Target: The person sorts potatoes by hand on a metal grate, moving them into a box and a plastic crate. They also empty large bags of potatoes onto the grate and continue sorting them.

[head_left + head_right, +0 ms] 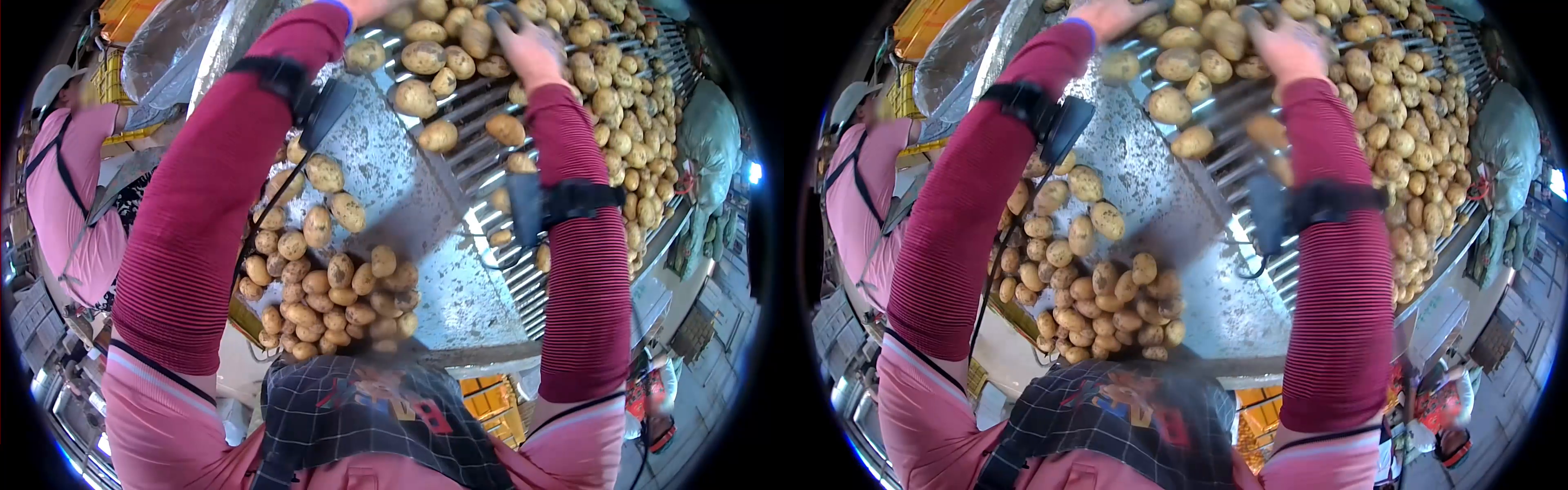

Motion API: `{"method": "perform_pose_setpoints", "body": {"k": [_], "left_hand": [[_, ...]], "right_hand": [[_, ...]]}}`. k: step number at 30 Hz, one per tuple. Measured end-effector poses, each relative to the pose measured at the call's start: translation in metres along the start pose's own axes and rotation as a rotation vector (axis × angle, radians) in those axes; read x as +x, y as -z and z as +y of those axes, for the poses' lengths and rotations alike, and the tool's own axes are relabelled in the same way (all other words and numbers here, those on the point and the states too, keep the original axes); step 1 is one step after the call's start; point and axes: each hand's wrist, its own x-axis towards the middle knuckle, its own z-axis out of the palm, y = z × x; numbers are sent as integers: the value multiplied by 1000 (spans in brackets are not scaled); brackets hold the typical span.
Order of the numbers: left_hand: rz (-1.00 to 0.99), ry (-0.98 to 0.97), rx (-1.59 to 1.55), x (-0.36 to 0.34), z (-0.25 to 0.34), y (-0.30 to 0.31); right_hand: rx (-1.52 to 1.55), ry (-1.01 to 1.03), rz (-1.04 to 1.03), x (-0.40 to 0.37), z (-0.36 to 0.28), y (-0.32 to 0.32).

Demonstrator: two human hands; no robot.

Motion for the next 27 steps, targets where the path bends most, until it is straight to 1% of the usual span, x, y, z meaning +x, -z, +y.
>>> {"method": "perform_pose_setpoints", "body": {"k": [2, 4, 6, 8, 10, 12, 13, 14, 15, 16, 17, 18, 19, 20, 21, 22, 23, 24, 25, 26, 27], "left_hand": [[-347, 146, -20, -33, 22, 23], [-293, -303, 288, -76, -10, -21], [-202, -110, 22, -155, -3, -9], [-336, -77, -17, -229, -3, 10], [-140, -231, 70, -297, -7, 11], [-199, -140, 83, -351, -5, 19], [-267, -92, 46, -371, 1, 23], [-236, -169, 140, -396, 4, 21], [-243, -177, 119, -422, 9, 24], [-253, -184, 99, -447, 13, 27], [-246, -139, 16, -471, 14, 26], [-239, -100, -64, -491, 10, 25], [-238, -66, -145, -508, 9, 29], [-181, -42, -185, -522, 8, 37], [-151, -65, -237, -540, -4, 37], [-124, -88, -288, -560, -20, 38], [-136, -125, -244, -569, -29, 50], [-97, -54, -272, -571, -38, 58], [-59, 13, -300, -570, -47, 63], [-23, 80, -328, -565, -52, 69], [88, 104, -279, -544, -53, 80]], "right_hand": [[98, 193, -61, -21, -21, -19], [291, 379, -149, -74, -42, -36], [159, 319, -375, -142, -73, -1], [198, 505, -335, -206, -69, 10], [296, 686, -360, -251, -45, 23], [201, 775, -365, -284, -21, 39], [147, 749, -401, -300, -9, 50], [169, 731, -365, -318, 19, 43], [239, 506, -504, -334, 30, 61], [255, 327, -609, -348, 33, 92], [206, 282, -643, -370, 46, 97], [72, 192, -866, -387, 50, 103], [113, 233, -913, -402, 38, 104], [157, 272, -962, -418, 26, 104], [201, 308, -1013, -434, 14, 104], [304, 143, -1033, -449, 8, 90], [306, 200, -944, -462, 3, 74], [311, 252, -855, -470, -4, 64], [355, 224, -988, -466, -18, 65], [378, 257, -1011, -465, -31, 61], [396, 314, -997, -467, -48, 56]]}}
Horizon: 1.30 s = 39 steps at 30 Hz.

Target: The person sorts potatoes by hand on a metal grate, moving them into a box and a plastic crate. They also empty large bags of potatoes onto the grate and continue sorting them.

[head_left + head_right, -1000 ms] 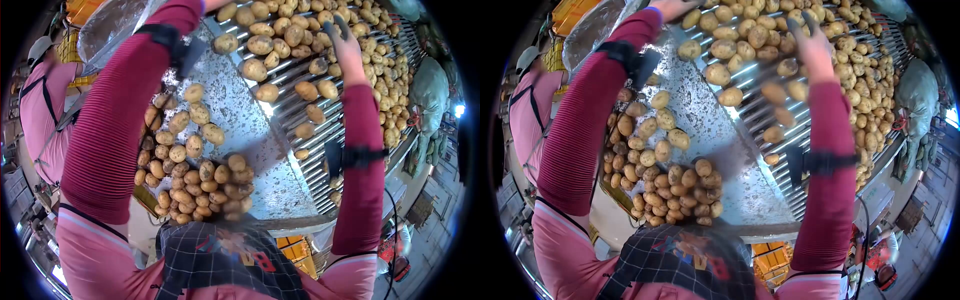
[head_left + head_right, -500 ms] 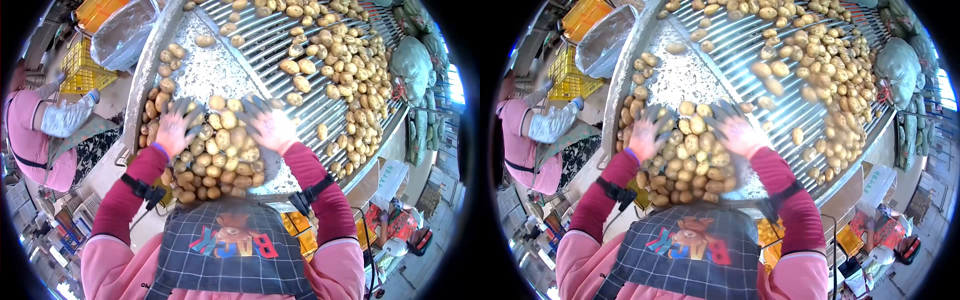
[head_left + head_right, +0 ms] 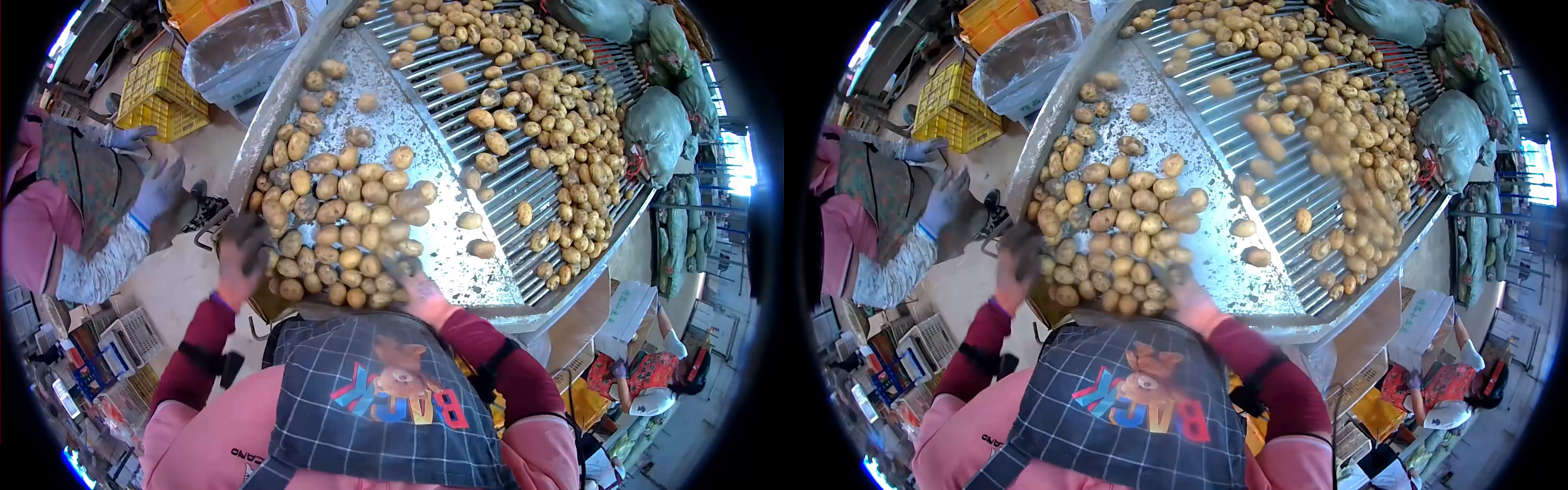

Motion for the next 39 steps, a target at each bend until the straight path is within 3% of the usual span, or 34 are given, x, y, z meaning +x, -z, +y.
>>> {"method": "perform_pose_setpoints", "body": {"k": [3, 5, 7, 9, 11, 12, 13, 14, 15, 17, 18, 19, 21, 23, 25, 28, 31, 33, 35, 36, 37, 38, 39], "left_hand": [[228, 15, 7, 97, -13, 9], [260, -147, 42, 176, -20, -1], [131, -138, 130, 240, -3, -9], [-160, 10, 178, 295, 1, -30], [-100, 7, 396, 312, -8, -78], [-264, 19, 433, 306, 13, -82], [-430, 35, 466, 287, 36, -82], [-380, -26, 509, 266, 48, -83], [-346, -89, 555, 239, 54, -86], [-322, -191, 383, 184, 55, -91], [-303, -245, 295, 160, 57, -91], [-320, -265, 322, 138, 59, -87], [-332, -327, 376, 103, 60, -76], [-540, -195, 297, 68, 56, -73], [-403, -245, 331, 43, 50, -67], [-300, -178, 220, 10, 39, -59], [-182, -61, 148, -18, 19, -51], [-84, 20, 151, -35, 3, -52], [31, 60, 66, -44, 12, -47], [72, 36, -13, -44, 27, -48], [113, 17, -95, -41, 42, -52], [-106, -6, 79, -38, 61, -51], [-143, -46, 48, -48, 67, -62]], "right_hand": [[-72, 136, -1, 38, -36, -19], [-149, 227, -26, 64, -54, -32], [-232, 353, -39, 88, -70, -43], [-244, 415, -24, 100, -85, -47], [-185, 501, -70, 86, -88, -9], [-149, 540, -105, 72, -87, 15], [-66, 710, 175, 60, -75, 46], [-197, 523, 260, 63, -23, 61], [236, -187, 252, 45, 19, 87], [-65, -78, 922, 33, 116, 138], [-184, -270, 1070, 23, 116, 152], [-112, -440, 969, 16, 122, 158], [81, -284, 756, 23, 106, 143], [-265, -217, 718, 48, 102, 79], [-231, -28, 686, 50, 67, 33], [-109, -79, 209, 33, 19, 45], [49, -168, 368, 46, 20, 77], [-207, 39, 901, 72, 7, 102], [464, -13, 360, 104, -6, 95], [-103, 38, 328, 99, -34, 91], [-253, 153, 516, 102, -28, 59], [-174, 166, 359, 90, -36, 62], [-94, 173, 194, 74, -39, 66]]}}
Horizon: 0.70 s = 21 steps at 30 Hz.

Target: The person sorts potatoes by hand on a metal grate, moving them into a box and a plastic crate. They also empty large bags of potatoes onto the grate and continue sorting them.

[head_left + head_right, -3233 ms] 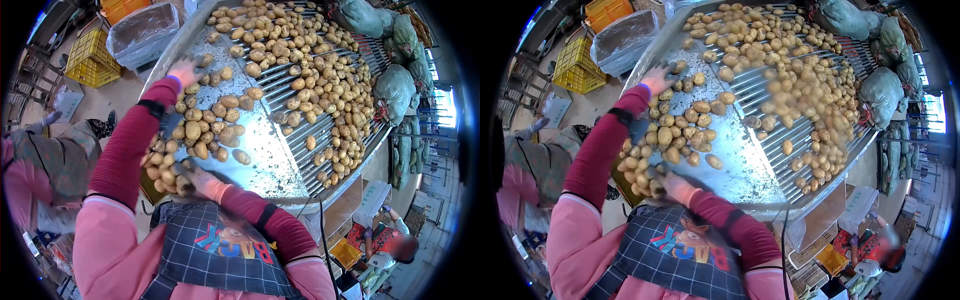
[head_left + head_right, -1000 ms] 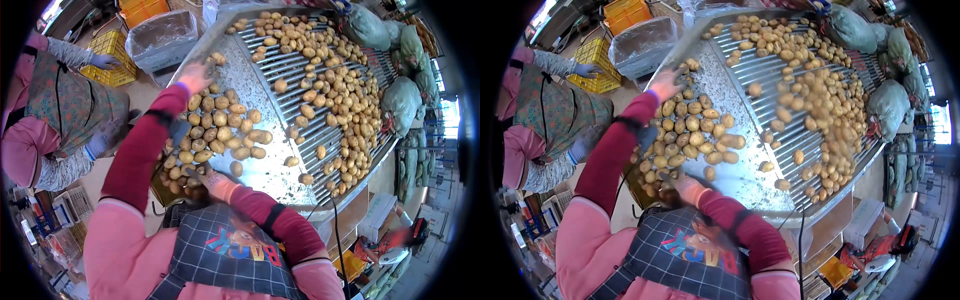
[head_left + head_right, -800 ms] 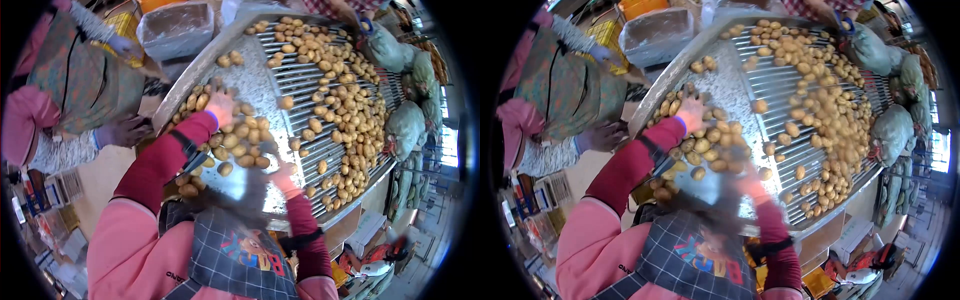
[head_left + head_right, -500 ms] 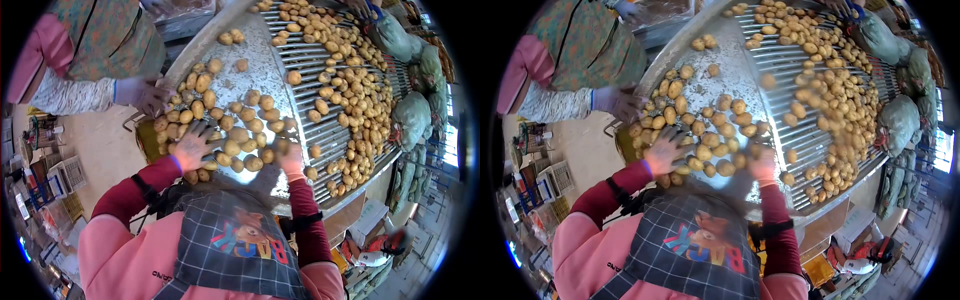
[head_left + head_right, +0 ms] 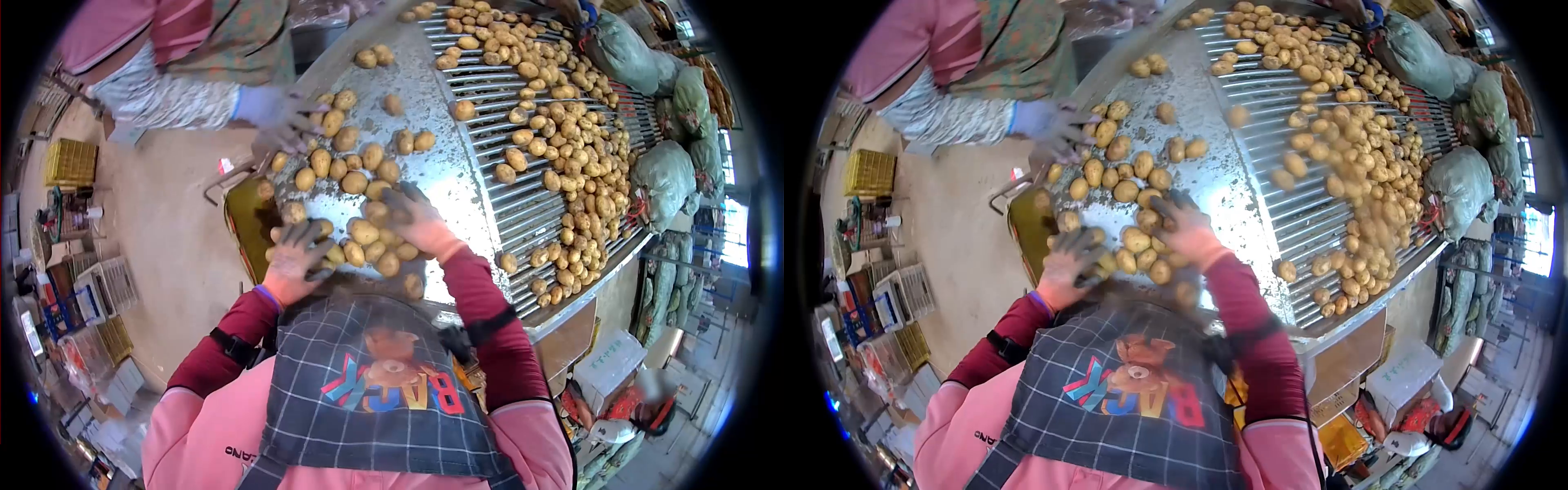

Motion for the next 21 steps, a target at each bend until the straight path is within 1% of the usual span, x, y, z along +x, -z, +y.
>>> {"method": "perform_pose_setpoints", "body": {"k": [2, 4, 5, 7, 8, 9, 10, 12, 15, 16, 17, 18, 19, 21], "left_hand": [[-45, 30, -19, -16, -10, -1], [36, 107, 42, -37, -35, -5], [77, 147, 71, -44, -40, -8], [193, 212, 37, -36, -32, -1], [256, 238, 23, -26, -26, 4], [251, 152, -52, -6, -22, 6], [283, 81, -34, 12, -10, 1], [234, 3, -114, 49, 13, -12], [112, -94, 4, 61, 27, -38], [47, -97, 62, 58, 25, -37], [-18, -97, 117, 49, 22, -35], [-83, -90, 169, 41, 21, -35], [-75, -82, 159, 38, 16, -44], [-116, -61, 158, 41, 20, -42]], "right_hand": [[48, 105, 171, -38, 43, 3], [-230, -277, 129, -86, 27, 51], [-299, -438, 39, -101, 42, 44], [-383, -213, -149, -118, 76, -6], [-301, -124, -171, -110, 62, -27], [-216, -37, -199, -102, 47, -49], [-33, -247, -152, -90, 14, -65], [-72, -142, -82, -65, 3, -101], [213, 278, -113, -65, -17, -49], [246, 181, -234, -76, 0, -20], [64, 185, -57, -91, 47, -3], [264, -413, 69, -122, 68, 43], [26, -447, 304, -144, 132, 80], [-177, -265, 795, -190, 234, 162]]}}
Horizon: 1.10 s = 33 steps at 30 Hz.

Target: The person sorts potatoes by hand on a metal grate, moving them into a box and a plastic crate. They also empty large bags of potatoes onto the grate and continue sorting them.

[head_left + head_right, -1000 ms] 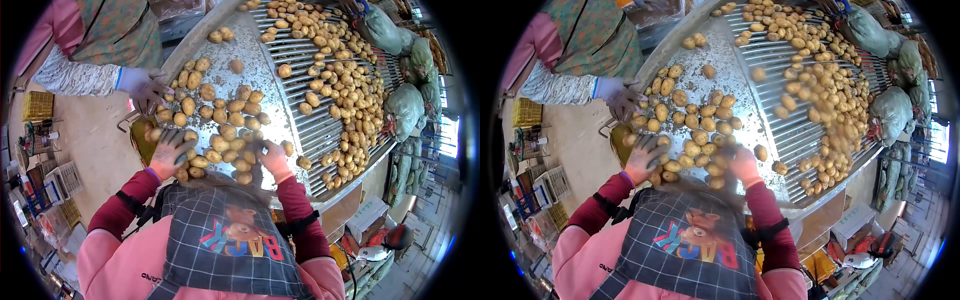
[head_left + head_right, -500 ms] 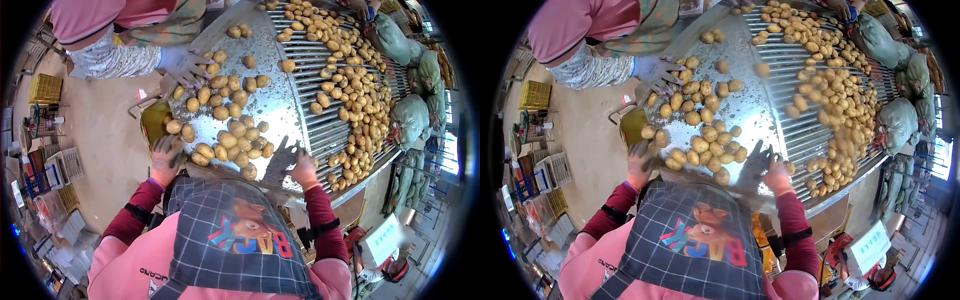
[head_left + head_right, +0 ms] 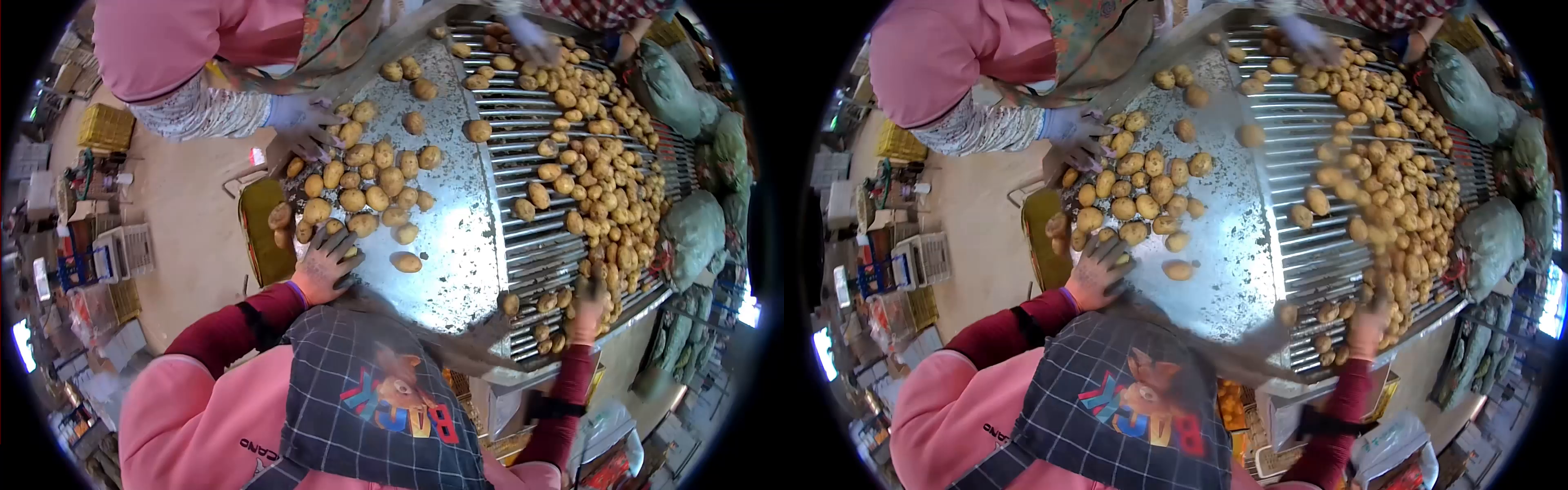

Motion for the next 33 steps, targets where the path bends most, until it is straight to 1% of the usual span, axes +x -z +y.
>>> {"method": "perform_pose_setpoints", "body": {"k": [2, 3, 4, 5, 6, 7, 9, 10, 11, 13, 14, 15, 17, 18, 20, 21, 22, 24, 25, 26, 28, 30, 33], "left_hand": [[-35, 32, 15, 1, 4, 2], [-51, 47, 30, 1, 5, 1], [-67, 56, 46, 3, 5, 1], [-93, 67, 51, 7, 8, 3], [-123, 76, 56, 10, 12, 8], [-157, 83, 61, 14, 13, 11], [-168, 97, 92, 17, 14, 11], [-186, 115, 100, 20, 15, 11], [-204, 133, 107, 22, 16, 11], [-232, 175, 125, 22, 20, 8], [-257, 195, 131, 23, 20, 9], [-275, 208, 142, 27, 18, 9], [-233, 210, 161, 25, 18, 4], [-259, 230, 169, 22, 17, 3], [-310, 260, 169, 18, 15, 1], [-274, 230, 202, 12, 11, -4], [-262, 223, 193, 12, 11, -4], [-246, 218, 178, 14, 15, -2], [-241, 214, 177, 16, 16, -1], [-232, 212, 177, 16, 15, -1], [-203, 188, 163, 11, 11, -5], [-188, 163, 132, 8, 9, -4], [-147, 127, 117, 4, 7, -5]], "right_hand": [[147, -263, 98, 57, 175, 64], [116, -370, 103, 76, 190, 97], [28, -380, 104, 94, 239, 120], [-91, -302, 45, 111, 302, 138], [-273, -118, -48, 128, 369, 152], [-437, 147, -125, 144, 434, 152], [692, -771, -34, 168, 382, 117], [1125, -685, -102, 181, 386, 86], [854, -723, 19, 191, 329, 71], [364, -486, 279, 208, 382, 45], [568, -615, 347, 217, 323, 40], [610, -713, 398, 226, 346, 44], [663, -679, 287, 228, 357, 56], [891, -766, 299, 237, 352, 64], [553, -403, 121, 226, 417, 64], [569, -287, 87, 223, 393, 56], [684, -320, 41, 232, 407, 58], [761, -315, 195, 220, 409, 39], [722, -316, 278, 215, 391, 29], [660, -301, 306, 206, 347, 16], [602, -245, 279, 185, 256, -17], [641, -171, 160, 164, 148, -63], [758, -60, -109, 125, 6, -134]]}}
